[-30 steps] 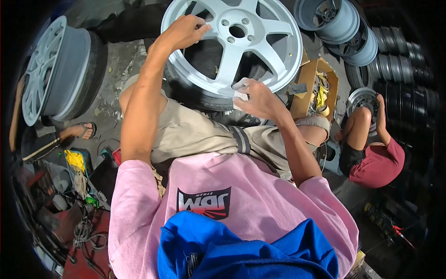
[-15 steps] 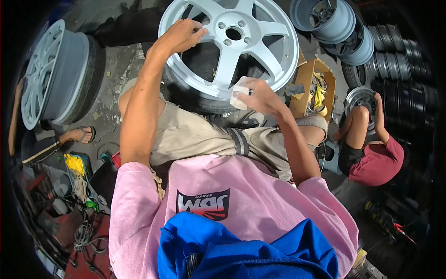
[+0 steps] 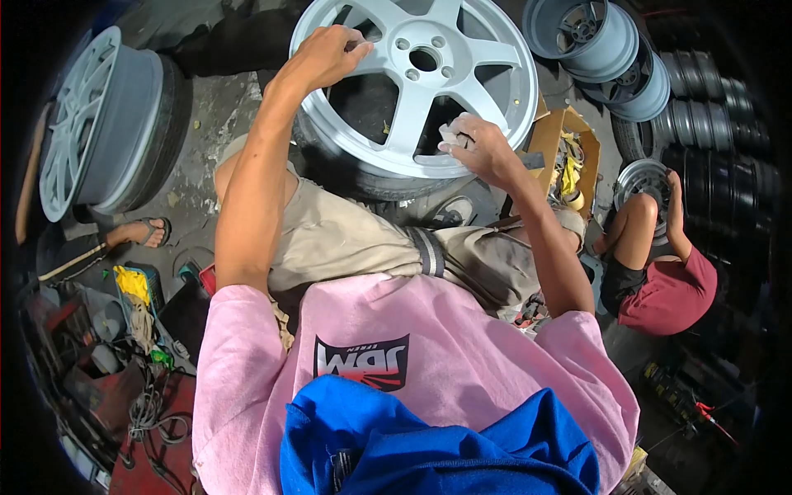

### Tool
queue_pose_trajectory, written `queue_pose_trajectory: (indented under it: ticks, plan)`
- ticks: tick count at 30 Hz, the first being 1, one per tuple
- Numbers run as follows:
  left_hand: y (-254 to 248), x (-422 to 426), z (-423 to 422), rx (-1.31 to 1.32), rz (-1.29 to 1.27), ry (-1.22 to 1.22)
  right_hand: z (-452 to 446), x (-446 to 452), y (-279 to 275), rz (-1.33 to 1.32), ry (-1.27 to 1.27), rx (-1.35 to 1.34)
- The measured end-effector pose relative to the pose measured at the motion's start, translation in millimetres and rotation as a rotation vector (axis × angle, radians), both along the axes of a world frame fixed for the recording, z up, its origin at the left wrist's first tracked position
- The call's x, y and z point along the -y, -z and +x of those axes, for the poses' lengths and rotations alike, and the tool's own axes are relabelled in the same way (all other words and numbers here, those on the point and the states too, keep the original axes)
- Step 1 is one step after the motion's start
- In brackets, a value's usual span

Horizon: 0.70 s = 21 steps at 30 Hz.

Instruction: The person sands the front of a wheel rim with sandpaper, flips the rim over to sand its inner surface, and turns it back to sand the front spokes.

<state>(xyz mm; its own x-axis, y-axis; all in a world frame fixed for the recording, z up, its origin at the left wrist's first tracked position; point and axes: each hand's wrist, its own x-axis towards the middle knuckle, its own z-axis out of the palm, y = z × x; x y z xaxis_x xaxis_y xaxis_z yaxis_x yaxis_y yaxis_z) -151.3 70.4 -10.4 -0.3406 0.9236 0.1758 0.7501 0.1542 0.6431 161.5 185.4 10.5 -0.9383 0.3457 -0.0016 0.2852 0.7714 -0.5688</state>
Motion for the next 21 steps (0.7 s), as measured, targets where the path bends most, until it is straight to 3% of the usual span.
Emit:
queue_pose_trajectory:
  ticks: [6,8,14,18,21]
  plan:
    - [-2,2,1,-0.024,-0.049,-0.026,-8,-7,-9,-0.151,-0.130,0.088]
    - [-3,3,2,-0.008,-0.076,-0.039,-8,-14,-9,-0.143,-0.303,0.191]
    - [-7,2,2,-0.029,-0.104,-0.013,-19,-17,14,-0.215,-0.474,0.163]
    - [-17,6,4,-0.038,-0.170,-0.010,-12,-7,25,-0.245,-0.384,0.126]
    - [-15,5,7,-0.042,-0.077,-0.014,-1,-11,24,-0.098,-0.320,0.020]
